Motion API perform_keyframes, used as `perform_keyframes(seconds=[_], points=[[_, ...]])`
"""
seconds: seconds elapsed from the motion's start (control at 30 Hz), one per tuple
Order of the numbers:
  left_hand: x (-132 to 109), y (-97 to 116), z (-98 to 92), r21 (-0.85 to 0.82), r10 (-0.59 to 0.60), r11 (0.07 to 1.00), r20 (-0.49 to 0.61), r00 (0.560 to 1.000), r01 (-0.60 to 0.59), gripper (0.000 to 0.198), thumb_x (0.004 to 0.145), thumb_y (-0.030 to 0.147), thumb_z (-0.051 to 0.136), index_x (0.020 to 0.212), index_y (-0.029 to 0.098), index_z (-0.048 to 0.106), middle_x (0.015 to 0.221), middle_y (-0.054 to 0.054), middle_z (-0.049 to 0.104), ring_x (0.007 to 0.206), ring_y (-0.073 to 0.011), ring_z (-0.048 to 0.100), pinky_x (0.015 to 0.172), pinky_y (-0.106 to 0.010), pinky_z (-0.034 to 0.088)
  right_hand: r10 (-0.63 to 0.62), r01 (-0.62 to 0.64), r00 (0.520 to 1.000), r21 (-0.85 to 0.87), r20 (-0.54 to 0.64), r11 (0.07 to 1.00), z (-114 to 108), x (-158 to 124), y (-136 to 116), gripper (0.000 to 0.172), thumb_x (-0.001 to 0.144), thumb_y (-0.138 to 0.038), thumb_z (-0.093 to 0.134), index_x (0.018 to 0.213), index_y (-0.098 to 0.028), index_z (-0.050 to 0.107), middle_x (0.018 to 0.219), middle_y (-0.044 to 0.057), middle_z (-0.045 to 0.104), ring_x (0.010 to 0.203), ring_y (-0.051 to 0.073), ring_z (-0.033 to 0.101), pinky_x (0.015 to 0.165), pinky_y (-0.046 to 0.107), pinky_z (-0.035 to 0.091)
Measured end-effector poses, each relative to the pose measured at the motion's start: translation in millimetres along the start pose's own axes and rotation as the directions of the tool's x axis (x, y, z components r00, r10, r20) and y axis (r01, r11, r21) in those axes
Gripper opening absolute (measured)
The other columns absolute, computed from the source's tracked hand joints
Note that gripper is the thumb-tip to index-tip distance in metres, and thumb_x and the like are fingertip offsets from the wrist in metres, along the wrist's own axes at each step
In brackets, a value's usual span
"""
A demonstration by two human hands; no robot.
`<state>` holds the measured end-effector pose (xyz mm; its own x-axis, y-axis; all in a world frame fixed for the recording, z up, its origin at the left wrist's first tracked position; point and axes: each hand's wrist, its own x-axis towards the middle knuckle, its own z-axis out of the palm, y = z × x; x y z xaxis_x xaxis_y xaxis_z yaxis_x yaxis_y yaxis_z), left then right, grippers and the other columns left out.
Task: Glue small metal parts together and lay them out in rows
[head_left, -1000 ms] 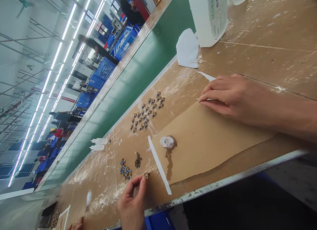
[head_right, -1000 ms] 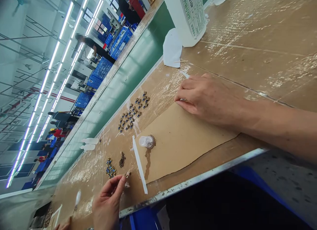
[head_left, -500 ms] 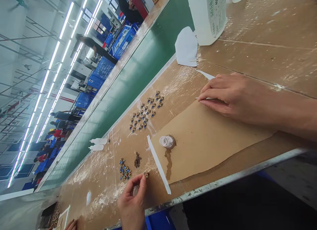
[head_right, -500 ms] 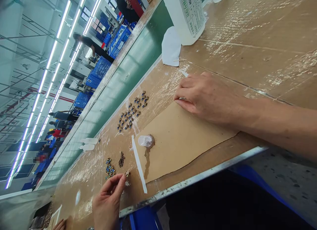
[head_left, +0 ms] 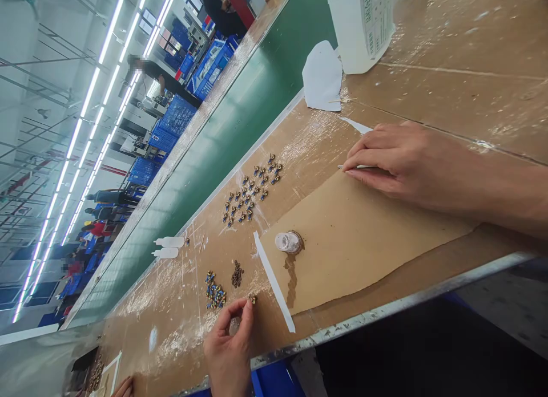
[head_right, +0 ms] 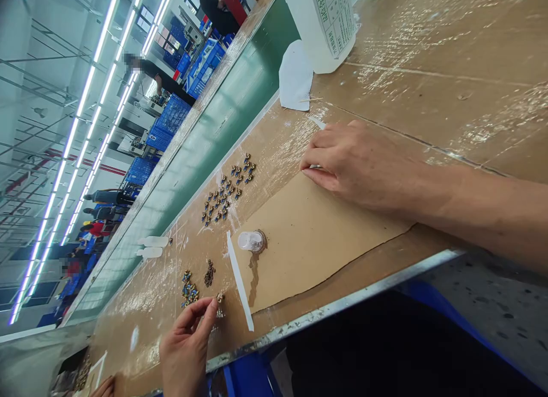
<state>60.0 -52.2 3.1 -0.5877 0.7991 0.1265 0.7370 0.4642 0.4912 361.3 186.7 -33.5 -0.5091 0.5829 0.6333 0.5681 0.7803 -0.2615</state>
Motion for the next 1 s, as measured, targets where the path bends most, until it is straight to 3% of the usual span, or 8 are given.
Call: perform_keyframes(seconds=[0.3, 0.5, 0.7, 0.83, 1.0], points=[[0.2, 8.0, 0.5, 0.089, 0.142, 0.986, -0.018, 0.99, -0.14, 0.016, 0.078, 0.049, 0.06, 0.074, 0.036, 0.068, 0.07, 0.003, 0.072, 0.065, -0.0232, 0.069, 0.056, -0.035, 0.061, 0.084, -0.086, 0.994, 0.035, 0.064, 0.996, -0.9, -0.3, -1.9, 0.03, 0.093, -0.033, 0.035, 0.077, -0.026, 0.059, 0.086, 0.006, 0.064, 0.085, 0.024, 0.058, 0.072, 0.038, 0.038], [5.8, 13.2, -3.2, 0.179, 0.121, 0.976, 0.008, 0.993, -0.12, 0.017, 0.076, 0.05, 0.062, 0.07, 0.035, 0.069, 0.067, 0.003, 0.07, 0.06, -0.021, 0.067, 0.056, -0.033, 0.058, 0.077, -0.081, 0.994, 0.038, 0.082, 0.996, -2.8, -0.4, -2.8, 0.03, 0.092, -0.032, 0.035, 0.077, -0.024, 0.06, 0.086, 0.006, 0.064, 0.086, 0.025, 0.057, 0.076, 0.039, 0.039], [8.7, 11.4, -8.8, 0.189, 0.071, 0.978, 0.093, 0.993, -0.088, 0.028, 0.071, 0.054, 0.065, 0.074, 0.026, 0.071, 0.073, -0.002, 0.071, 0.069, -0.021, 0.068, 0.066, -0.032, 0.055, 0.096, -0.097, 0.993, 0.016, 0.069, 0.995, -4.0, 1.3, -3.5, 0.031, 0.093, -0.031, 0.035, 0.077, -0.024, 0.06, 0.087, 0.006, 0.065, 0.086, 0.025, 0.058, 0.075, 0.039, 0.04], [-9.5, 6.7, -2.8, 0.085, 0.107, 0.992, -0.119, 0.987, -0.097, 0.022, 0.075, 0.047, 0.065, 0.08, 0.026, 0.07, 0.08, -0.001, 0.071, 0.079, -0.0196, 0.067, 0.081, -0.033, 0.052, 0.043, -0.043, 0.999, 0.022, 0.005, 0.999, -3.1, -0.3, -1.8, 0.028, 0.094, -0.029, 0.038, 0.081, -0.022, 0.062, 0.087, 0.007, 0.065, 0.085, 0.023, 0.058, 0.073, 0.038, 0.041], [-37.9, 0.3, 14.3, -0.303, 0.103, 0.93, -0.323, 0.941, -0.206, 0.015, 0.07, 0.039, 0.073, 0.079, 0.026, 0.071, 0.079, 0.002, 0.072, 0.08, -0.0151, 0.068, 0.086, -0.026, 0.051, -0.022, 0.031, 0.993, 0.075, -0.113, 0.997, -1.5, 1.8, 1.3, 0.019, 0.093, -0.025, 0.046, 0.085, -0.02, 0.063, 0.088, 0.006, 0.065, 0.084, 0.018, 0.06, 0.072, 0.034, 0.043]])
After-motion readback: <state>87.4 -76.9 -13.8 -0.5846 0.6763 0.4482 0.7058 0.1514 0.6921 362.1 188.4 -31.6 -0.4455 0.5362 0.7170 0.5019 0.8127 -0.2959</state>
